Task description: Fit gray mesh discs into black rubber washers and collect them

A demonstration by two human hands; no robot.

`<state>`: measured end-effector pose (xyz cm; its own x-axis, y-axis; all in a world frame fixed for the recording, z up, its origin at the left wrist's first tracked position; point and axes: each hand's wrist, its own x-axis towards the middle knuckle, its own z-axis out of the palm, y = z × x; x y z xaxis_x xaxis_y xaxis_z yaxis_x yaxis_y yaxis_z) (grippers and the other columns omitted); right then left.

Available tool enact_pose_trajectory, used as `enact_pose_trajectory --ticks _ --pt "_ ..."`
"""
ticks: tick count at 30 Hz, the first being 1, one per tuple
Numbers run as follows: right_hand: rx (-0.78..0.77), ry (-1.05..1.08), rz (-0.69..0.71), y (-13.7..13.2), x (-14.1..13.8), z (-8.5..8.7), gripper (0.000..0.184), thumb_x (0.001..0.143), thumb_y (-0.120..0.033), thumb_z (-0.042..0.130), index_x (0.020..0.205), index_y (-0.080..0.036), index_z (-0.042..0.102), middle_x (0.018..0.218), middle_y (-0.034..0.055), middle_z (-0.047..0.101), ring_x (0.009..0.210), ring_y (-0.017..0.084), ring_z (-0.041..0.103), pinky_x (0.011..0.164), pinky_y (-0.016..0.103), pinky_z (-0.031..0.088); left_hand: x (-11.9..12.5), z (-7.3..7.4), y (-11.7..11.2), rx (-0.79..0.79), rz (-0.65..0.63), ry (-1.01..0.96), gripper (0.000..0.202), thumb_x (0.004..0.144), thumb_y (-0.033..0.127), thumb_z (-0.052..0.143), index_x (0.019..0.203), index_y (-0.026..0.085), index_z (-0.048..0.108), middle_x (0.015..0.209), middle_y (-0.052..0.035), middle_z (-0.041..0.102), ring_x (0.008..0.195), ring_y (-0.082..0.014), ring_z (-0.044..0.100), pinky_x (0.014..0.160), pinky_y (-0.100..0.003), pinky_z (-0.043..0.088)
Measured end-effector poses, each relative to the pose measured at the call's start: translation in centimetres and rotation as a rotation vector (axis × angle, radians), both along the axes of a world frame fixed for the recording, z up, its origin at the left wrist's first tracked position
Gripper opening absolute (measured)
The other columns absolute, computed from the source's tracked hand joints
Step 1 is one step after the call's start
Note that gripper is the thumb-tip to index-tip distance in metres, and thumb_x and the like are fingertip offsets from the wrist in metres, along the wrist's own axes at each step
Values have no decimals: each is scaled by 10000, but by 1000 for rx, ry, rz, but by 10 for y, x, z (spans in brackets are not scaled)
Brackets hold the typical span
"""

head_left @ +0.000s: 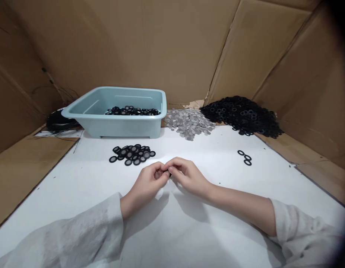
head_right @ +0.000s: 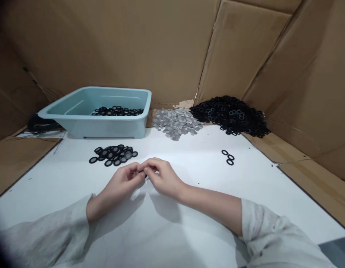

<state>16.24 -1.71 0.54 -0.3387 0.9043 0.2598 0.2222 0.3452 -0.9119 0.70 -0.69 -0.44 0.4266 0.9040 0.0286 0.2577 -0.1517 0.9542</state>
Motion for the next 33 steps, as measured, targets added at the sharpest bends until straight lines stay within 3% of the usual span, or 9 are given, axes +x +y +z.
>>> enact_pose_trajectory --ticks 3,8,12,15,19,22,25,29,33 --pt "88 -118 16 0 4 1 213 841 -143 414 907 -191 611 867 49 568 798 141 522 701 270 412 -1 -1 0 9 2 24 152 790 266 476 695 148 487 606 37 419 564 -90 377 513 -206 290" --pt "7 -156 109 1 7 2 272 844 -112 384 1022 -188 575 764 21 547 675 116 497 636 246 410 0 0 -2 6 52 27 142 771 241 467 658 160 438 585 50 388 544 -85 357 504 -203 286" --pt "179 -308 122 -3 4 5 283 805 -58 399 875 -192 638 816 42 506 762 133 495 679 253 409 2 2 -10 139 38 185 158 728 147 446 589 172 376 562 54 360 540 -89 349 493 -206 264" --pt "254 -348 117 -4 8 11 274 816 -82 407 949 -199 616 851 52 505 770 135 501 674 250 419 0 8 -8 260 61 294 137 735 159 446 600 173 425 578 43 411 554 -102 391 509 -215 291" --pt "240 -416 -156 6 47 19 217 855 -189 407 988 -176 578 905 70 560 752 139 529 645 246 430 -16 20 14 472 368 369 114 799 246 443 797 173 531 741 -11 549 667 -148 492 610 -252 368" --pt "201 -712 -458 14 104 16 217 849 -265 416 921 -169 597 910 83 583 809 182 545 709 293 424 -35 23 39 593 576 467 179 811 266 442 946 171 511 754 -29 556 707 -187 508 651 -289 387" --pt "49 -1048 -706 15 162 7 279 840 -320 401 977 -178 598 1028 123 569 963 265 526 732 337 413 -50 18 60 666 565 622 162 811 244 434 916 181 540 734 -42 566 770 -228 500 714 -332 386" --pt "-179 -1278 -749 13 203 -1 337 815 -326 407 1084 -215 577 997 128 596 908 288 561 644 322 406 -58 9 72 732 537 785 180 799 255 451 885 191 595 851 -90 558 896 -279 466 799 -394 354" --pt "-194 -1261 -727 16 203 -1 301 785 -223 424 1024 -179 601 971 117 629 869 249 583 663 292 403 -52 14 65 850 564 662 199 833 306 413 823 181 567 831 -84 544 882 -263 449 798 -389 349"
